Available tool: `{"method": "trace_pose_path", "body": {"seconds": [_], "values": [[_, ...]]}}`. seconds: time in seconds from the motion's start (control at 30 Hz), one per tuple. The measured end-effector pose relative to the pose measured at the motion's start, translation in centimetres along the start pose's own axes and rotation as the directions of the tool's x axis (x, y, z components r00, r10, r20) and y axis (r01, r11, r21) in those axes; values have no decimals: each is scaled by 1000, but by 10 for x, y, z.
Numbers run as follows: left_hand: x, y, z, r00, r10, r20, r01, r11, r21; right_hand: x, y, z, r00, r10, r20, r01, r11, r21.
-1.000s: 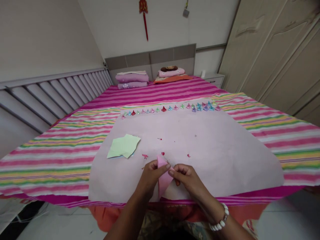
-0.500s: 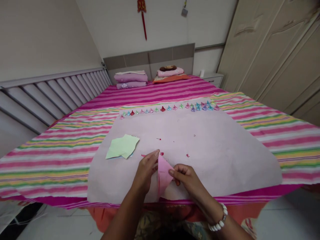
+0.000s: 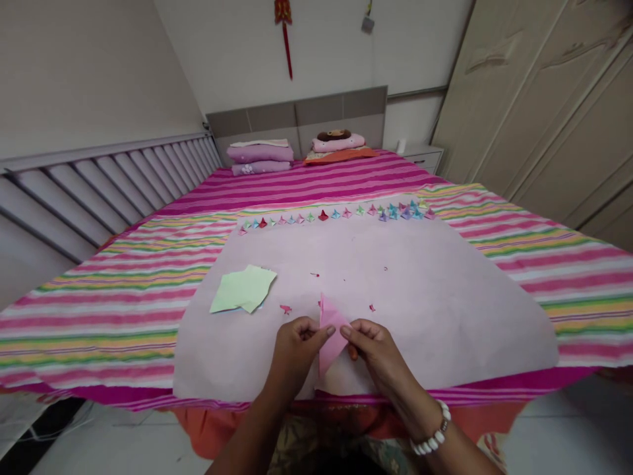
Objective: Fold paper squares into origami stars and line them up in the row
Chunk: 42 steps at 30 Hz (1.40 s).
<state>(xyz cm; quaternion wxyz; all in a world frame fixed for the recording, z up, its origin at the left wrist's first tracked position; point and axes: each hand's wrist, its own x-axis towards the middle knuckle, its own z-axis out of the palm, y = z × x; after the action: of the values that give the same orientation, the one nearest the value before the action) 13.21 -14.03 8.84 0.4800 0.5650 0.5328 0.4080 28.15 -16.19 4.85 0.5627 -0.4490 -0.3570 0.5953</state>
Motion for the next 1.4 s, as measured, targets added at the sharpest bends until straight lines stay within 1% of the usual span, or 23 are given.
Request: {"method": "trace_pose_path", "body": {"seconds": [0.07,0.13,0.17,0.23,0.27,0.33,0.4,0.47,0.53,0.67,0.8,0.97,1.17,1.4], "values": [[-3,5,1,1000,5,-15,-4,1000,8,0,0,1,999,42,-2,-41,996,84],[-6,8,1,1000,-2,28,3,999,-33,0,0,2,996,90,10,-90,980,177],[-7,9,1,998,-19,66,25,996,-81,0,1,3,994,109,23,-111,970,218],[-9,10,1,986,-77,144,106,974,-201,0,2,3,990,128,60,-140,950,280],[-9,10,1,980,-107,168,148,957,-250,0,2,2,988,133,82,-152,941,303],[-9,11,0,974,-144,174,192,934,-303,0,5,1,981,143,129,-179,924,337],[-10,11,0,974,-145,175,194,932,-307,0,7,0,975,151,165,-202,908,366],[-10,12,0,969,-138,203,197,931,-307,0,9,0,970,158,184,-221,889,401],[-11,13,1,964,-136,229,204,930,-307,0,9,0,967,175,184,-240,869,432],[-10,13,2,960,-148,239,218,929,-299,-1,9,0,965,200,168,-256,847,466],[-10,12,2,953,-148,264,226,929,-294,0,12,-1,964,192,186,-260,830,493],[-11,10,4,951,-119,287,204,935,-290,3,16,-2,968,158,193,-237,821,519],[-12,10,4,950,-127,287,215,929,-301,2,13,1,962,178,208,-265,792,550],[-15,16,5,947,-60,315,178,916,-359,0,7,3,952,234,198,-306,760,573]]}}
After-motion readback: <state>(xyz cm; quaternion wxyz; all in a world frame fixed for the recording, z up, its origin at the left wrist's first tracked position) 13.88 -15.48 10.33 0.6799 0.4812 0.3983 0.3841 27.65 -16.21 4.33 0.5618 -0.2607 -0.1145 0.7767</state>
